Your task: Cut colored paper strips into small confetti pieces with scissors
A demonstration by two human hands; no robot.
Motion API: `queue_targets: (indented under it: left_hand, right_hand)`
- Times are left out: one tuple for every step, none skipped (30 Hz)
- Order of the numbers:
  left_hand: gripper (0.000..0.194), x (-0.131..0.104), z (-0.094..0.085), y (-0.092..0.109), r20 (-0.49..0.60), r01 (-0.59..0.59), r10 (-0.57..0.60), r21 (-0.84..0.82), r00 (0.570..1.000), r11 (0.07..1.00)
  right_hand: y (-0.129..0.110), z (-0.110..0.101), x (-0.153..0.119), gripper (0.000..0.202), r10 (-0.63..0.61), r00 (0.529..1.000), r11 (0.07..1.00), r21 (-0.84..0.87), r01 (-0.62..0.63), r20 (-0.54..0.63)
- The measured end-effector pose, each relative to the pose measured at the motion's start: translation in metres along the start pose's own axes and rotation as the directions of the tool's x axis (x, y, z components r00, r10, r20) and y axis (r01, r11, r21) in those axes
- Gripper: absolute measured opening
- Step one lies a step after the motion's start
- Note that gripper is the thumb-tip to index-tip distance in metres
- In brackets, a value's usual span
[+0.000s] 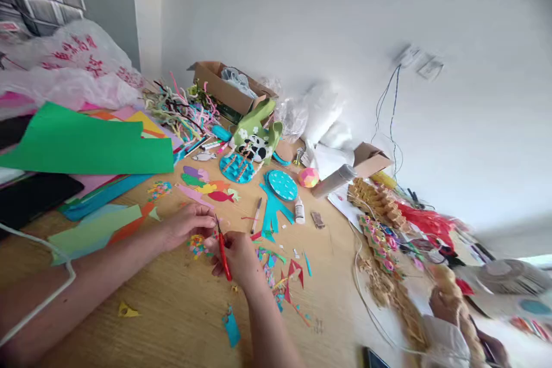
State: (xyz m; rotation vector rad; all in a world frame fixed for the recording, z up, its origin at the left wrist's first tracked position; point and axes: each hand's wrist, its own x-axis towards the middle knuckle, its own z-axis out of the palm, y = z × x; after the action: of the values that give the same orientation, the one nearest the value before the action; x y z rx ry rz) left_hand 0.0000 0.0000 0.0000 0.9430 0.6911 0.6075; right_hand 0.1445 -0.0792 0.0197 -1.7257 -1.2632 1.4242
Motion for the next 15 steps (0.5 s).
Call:
queue_targets:
  left_hand:
    - [0.015, 0.0004, 0.0001, -0.0004, -0.002, 0.001, -0.001, -0.005, 1.000, 1.000]
    - [0.014, 0.0007, 0.0002, -0.0008, -0.003, 0.001, -0.001, -0.012, 1.000, 1.000]
    - [0.014, 0.0009, 0.0001, -0.0012, -0.004, 0.000, -0.001, -0.021, 1.000, 1.000]
    - [0.013, 0.0010, 0.0000, -0.0014, -0.004, -0.001, 0.001, -0.030, 1.000, 1.000]
    - [0.012, 0.0009, -0.0001, -0.0015, -0.004, -0.005, 0.005, -0.043, 1.000, 0.999]
    - [0.012, 0.0008, -0.0004, -0.0016, -0.004, -0.008, 0.008, -0.057, 1.000, 0.998]
    - [0.011, 0.0007, -0.0005, -0.0015, -0.002, -0.011, 0.011, -0.070, 1.000, 0.997]
    - [0.012, 0.0005, -0.0007, -0.0015, 0.003, -0.010, 0.010, -0.079, 1.000, 0.997]
    - [0.012, 0.0004, -0.0008, -0.0013, 0.009, -0.006, 0.007, -0.084, 1.000, 0.996]
    - [0.013, 0.0003, -0.0007, -0.0012, 0.012, 0.000, 0.001, -0.086, 1.000, 0.996]
    - [0.014, 0.0003, -0.0005, -0.0011, 0.013, 0.007, -0.006, -0.086, 1.000, 0.996]
    - [0.014, 0.0003, -0.0003, -0.0010, 0.012, 0.013, -0.012, -0.085, 1.000, 0.996]
    - [0.015, 0.0004, 0.0001, -0.0010, 0.011, 0.016, -0.015, -0.083, 1.000, 0.996]
    - [0.015, 0.0005, 0.0005, -0.0009, 0.010, 0.017, -0.016, -0.081, 1.000, 0.997]
    - [0.015, 0.0005, 0.0009, -0.0008, 0.009, 0.015, -0.014, -0.078, 1.000, 0.997]
  right_hand:
    - [0.0002, 0.0006, -0.0002, 0.043, 0.007, 1.000, 1.000, 0.001, -0.007, 0.001]
    - [0.0004, 0.0011, -0.0004, 0.043, 0.012, 1.000, 1.000, 0.004, -0.012, 0.001]
    - [0.0006, 0.0015, -0.0006, 0.043, 0.016, 1.000, 1.000, 0.008, -0.016, 0.002]
    - [0.0010, 0.0018, -0.0008, 0.043, 0.020, 1.000, 1.000, 0.013, -0.020, 0.002]
    - [0.0014, 0.0020, -0.0009, 0.043, 0.021, 1.000, 1.000, 0.022, -0.021, 0.002]
    - [0.0018, 0.0020, -0.0010, 0.043, 0.022, 1.000, 0.999, 0.028, -0.022, 0.004]
    - [0.0023, 0.0020, -0.0010, 0.043, 0.022, 1.000, 0.999, 0.036, -0.022, 0.003]
    - [0.0028, 0.0021, -0.0009, 0.043, 0.019, 1.000, 0.999, 0.041, -0.019, 0.001]
    - [0.0032, 0.0021, -0.0008, 0.043, 0.016, 1.000, 0.999, 0.043, -0.016, 0.000]
    - [0.0037, 0.0021, -0.0005, 0.043, 0.011, 1.000, 0.999, 0.044, -0.011, -0.002]
    - [0.0041, 0.0022, -0.0003, 0.043, 0.007, 1.000, 0.999, 0.044, -0.007, -0.002]
    - [0.0045, 0.0023, 0.0000, 0.043, 0.005, 1.000, 0.999, 0.044, -0.004, -0.001]
    - [0.0049, 0.0024, 0.0003, 0.043, 0.002, 1.000, 0.999, 0.042, -0.002, -0.002]
    - [0.0052, 0.0024, 0.0006, 0.043, 0.000, 1.000, 0.999, 0.038, 0.000, -0.002]
    - [0.0055, 0.0022, 0.0008, 0.043, -0.004, 1.000, 0.999, 0.034, 0.004, -0.003]
